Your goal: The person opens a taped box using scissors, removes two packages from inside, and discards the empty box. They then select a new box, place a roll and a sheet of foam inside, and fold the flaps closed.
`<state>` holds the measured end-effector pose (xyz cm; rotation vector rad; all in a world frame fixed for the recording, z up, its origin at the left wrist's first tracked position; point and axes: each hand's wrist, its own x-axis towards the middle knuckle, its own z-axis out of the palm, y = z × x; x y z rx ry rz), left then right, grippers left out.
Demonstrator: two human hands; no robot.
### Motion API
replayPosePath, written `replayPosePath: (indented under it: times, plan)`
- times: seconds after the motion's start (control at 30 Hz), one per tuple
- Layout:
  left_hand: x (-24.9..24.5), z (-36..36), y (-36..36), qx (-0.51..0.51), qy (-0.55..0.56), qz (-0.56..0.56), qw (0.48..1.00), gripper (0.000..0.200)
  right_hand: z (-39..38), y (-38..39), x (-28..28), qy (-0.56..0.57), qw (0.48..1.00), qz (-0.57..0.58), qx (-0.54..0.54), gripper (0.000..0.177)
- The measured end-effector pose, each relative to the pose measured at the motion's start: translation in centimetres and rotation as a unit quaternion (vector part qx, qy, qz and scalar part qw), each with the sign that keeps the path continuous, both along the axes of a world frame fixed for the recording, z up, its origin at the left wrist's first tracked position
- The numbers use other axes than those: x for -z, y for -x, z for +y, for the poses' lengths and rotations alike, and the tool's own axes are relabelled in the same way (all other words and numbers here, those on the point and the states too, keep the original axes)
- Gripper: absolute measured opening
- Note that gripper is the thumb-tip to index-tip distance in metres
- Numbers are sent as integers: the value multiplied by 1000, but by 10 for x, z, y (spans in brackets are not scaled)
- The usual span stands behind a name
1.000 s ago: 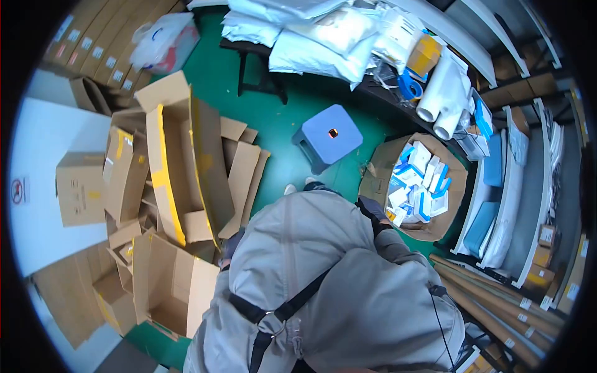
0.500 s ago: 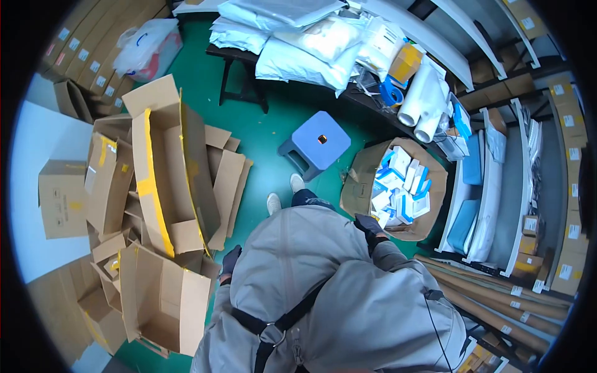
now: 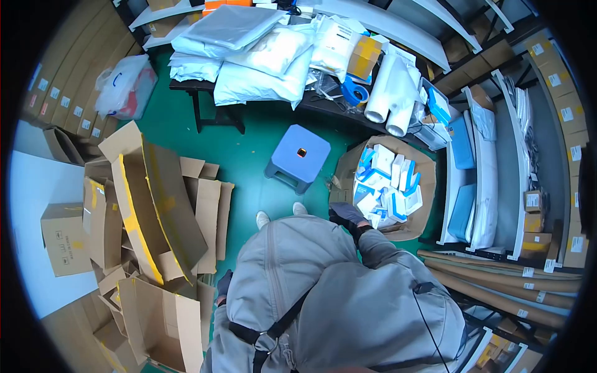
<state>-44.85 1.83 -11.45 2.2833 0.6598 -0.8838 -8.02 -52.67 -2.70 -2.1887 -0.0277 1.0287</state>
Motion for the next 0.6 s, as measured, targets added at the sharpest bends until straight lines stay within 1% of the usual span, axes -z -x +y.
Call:
replayPosePath:
  times: [0.03,0.07,0.1,0.13,0.17,0.2,0.27,0.3,0.33,0.37,0.4,0.43,0.53,0.57,0.6]
  plan:
    - [2,-4,-6,0,-4,-2,1000,38,-16,1,6,-16,996,-62,-54,37]
    - [3,-9,-12,7,-7,-14,1000,38,-26,-1,8,-20,996,-64,-53,37]
    - [0,-15,-22,16,-9,-25,1000,37,-37,-1,13,-19,991,70,114,37]
    - [-1,-22,-32,24,-9,-35,999,37,-49,1,17,-15,940,202,274,39]
    - [-3,-32,-41,31,-9,-44,999,37,-69,10,27,-16,940,203,274,39]
    - [-5,-44,-50,36,-8,-53,998,37,-92,23,42,-22,962,136,235,39]
    - [-10,-63,-76,43,-7,-73,996,37,-124,33,63,-35,989,-4,147,47]
    - [-10,-68,-90,46,-8,-84,995,37,-127,28,53,-37,989,-4,143,47]
    - [-11,-80,-101,50,-9,-94,994,37,-132,28,37,-14,979,64,195,47]
    - [-13,-85,-102,56,-10,-103,993,36,-131,28,10,9,960,132,248,48]
    - [-16,-87,-103,64,-10,-112,992,36,-131,29,-4,32,932,199,300,48]
    - [-15,-87,-103,66,-11,-111,992,36,-134,31,-1,31,932,200,302,48]
    - [6,-84,-96,99,-1,-38,994,36,-143,39,8,-48,956,132,258,51]
    - [12,-83,-93,93,-1,-37,995,36,-145,40,8,-46,957,132,253,51]
    - [15,-81,-88,75,89,-203,972,35,-142,38,4,-13,978,85,190,47]
